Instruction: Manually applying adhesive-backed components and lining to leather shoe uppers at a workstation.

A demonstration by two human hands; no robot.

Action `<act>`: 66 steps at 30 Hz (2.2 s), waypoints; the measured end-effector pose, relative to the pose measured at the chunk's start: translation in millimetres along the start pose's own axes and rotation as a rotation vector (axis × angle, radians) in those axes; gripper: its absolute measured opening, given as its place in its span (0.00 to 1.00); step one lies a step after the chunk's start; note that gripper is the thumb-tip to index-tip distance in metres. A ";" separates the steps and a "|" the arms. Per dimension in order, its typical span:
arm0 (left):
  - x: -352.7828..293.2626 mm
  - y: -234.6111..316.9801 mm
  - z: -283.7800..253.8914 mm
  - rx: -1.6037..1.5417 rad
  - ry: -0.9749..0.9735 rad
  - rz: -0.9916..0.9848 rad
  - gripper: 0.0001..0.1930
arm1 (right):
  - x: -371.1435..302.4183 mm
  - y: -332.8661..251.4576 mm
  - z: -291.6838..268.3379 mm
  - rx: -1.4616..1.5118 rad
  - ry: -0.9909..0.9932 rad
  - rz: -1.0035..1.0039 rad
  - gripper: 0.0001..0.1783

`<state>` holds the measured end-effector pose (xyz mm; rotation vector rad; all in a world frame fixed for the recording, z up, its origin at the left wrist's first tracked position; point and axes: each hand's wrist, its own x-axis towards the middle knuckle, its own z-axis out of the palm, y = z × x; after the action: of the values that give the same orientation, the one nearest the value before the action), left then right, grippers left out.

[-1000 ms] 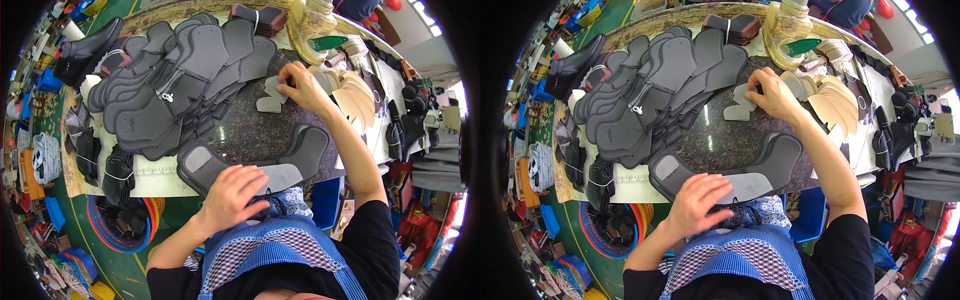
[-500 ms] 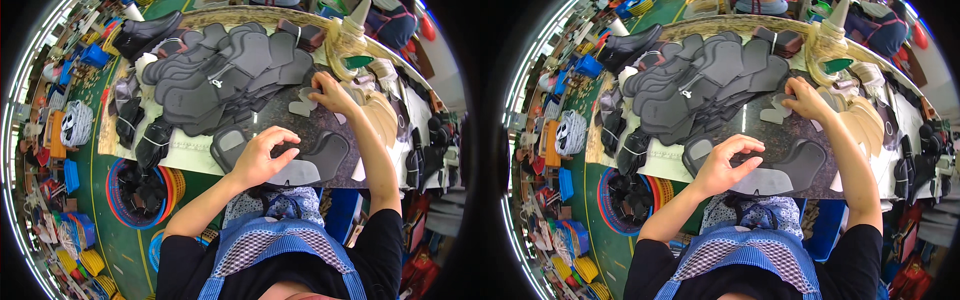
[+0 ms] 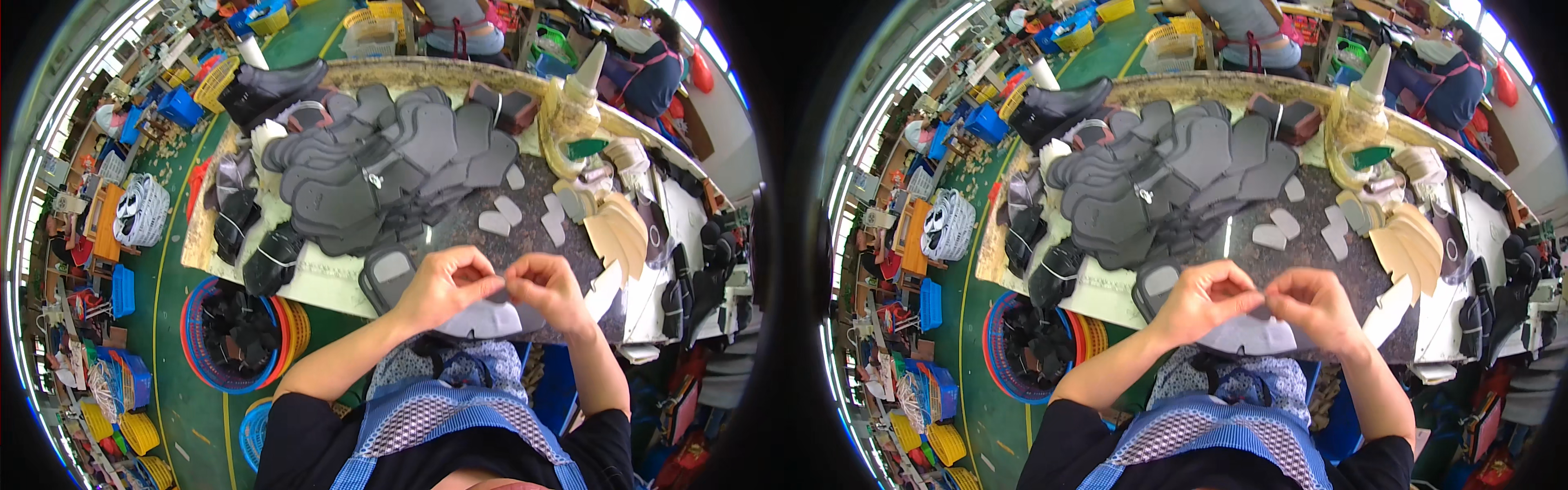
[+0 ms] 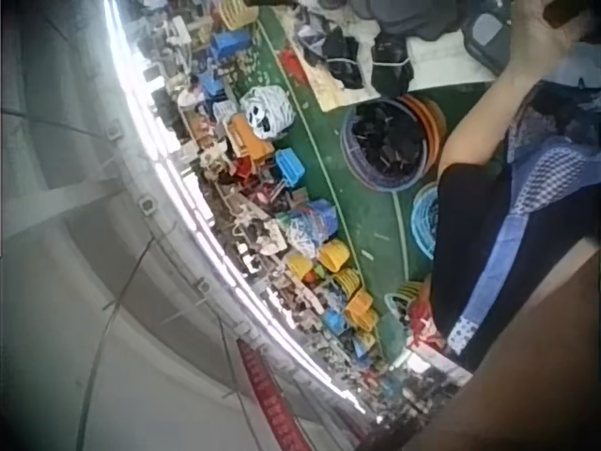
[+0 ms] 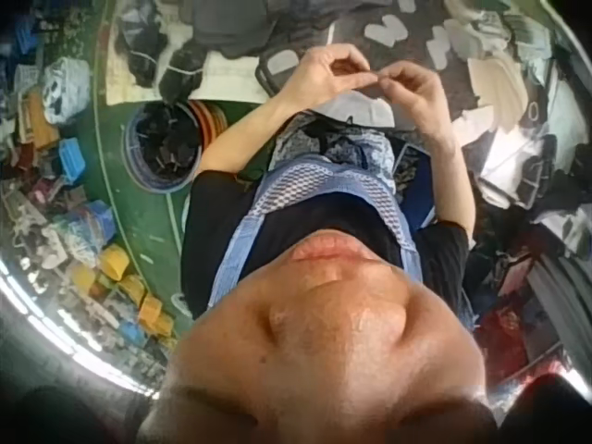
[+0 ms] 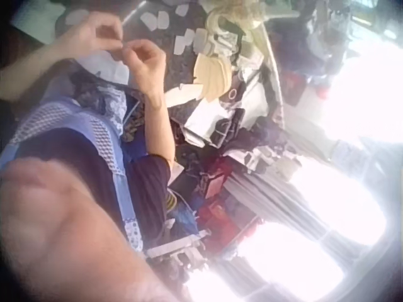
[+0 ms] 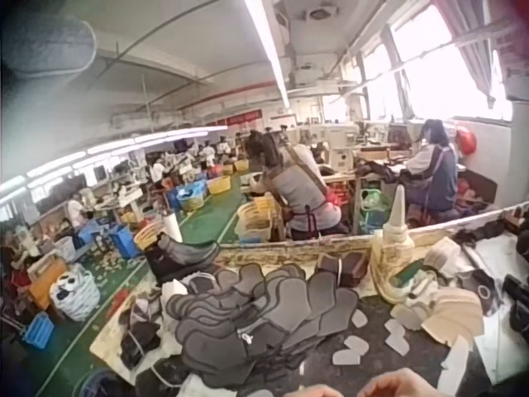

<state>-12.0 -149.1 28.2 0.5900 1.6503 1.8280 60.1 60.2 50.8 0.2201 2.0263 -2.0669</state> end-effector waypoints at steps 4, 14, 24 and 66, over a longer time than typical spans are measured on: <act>-8.5 -2.9 -7.3 -0.188 -0.302 -0.079 0.21 | -19.4 -13.0 -2.5 -0.040 -0.274 0.048 0.02; -29.1 17.9 45.3 0.401 -0.320 0.819 0.11 | -78.5 60.4 -0.7 0.523 -0.231 0.045 0.05; -24.2 1.6 37.1 0.048 -0.251 0.162 0.09 | -236.5 210.7 -89.4 -0.170 0.448 0.517 0.13; 14.7 32.7 -72.4 1.559 0.362 0.814 0.22 | -114.7 61.9 -70.7 -0.172 0.679 -0.162 0.16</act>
<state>-76.3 -192.8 50.3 1.7947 3.2557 0.5875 183.0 137.4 20.4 0.8484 2.6610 -2.0754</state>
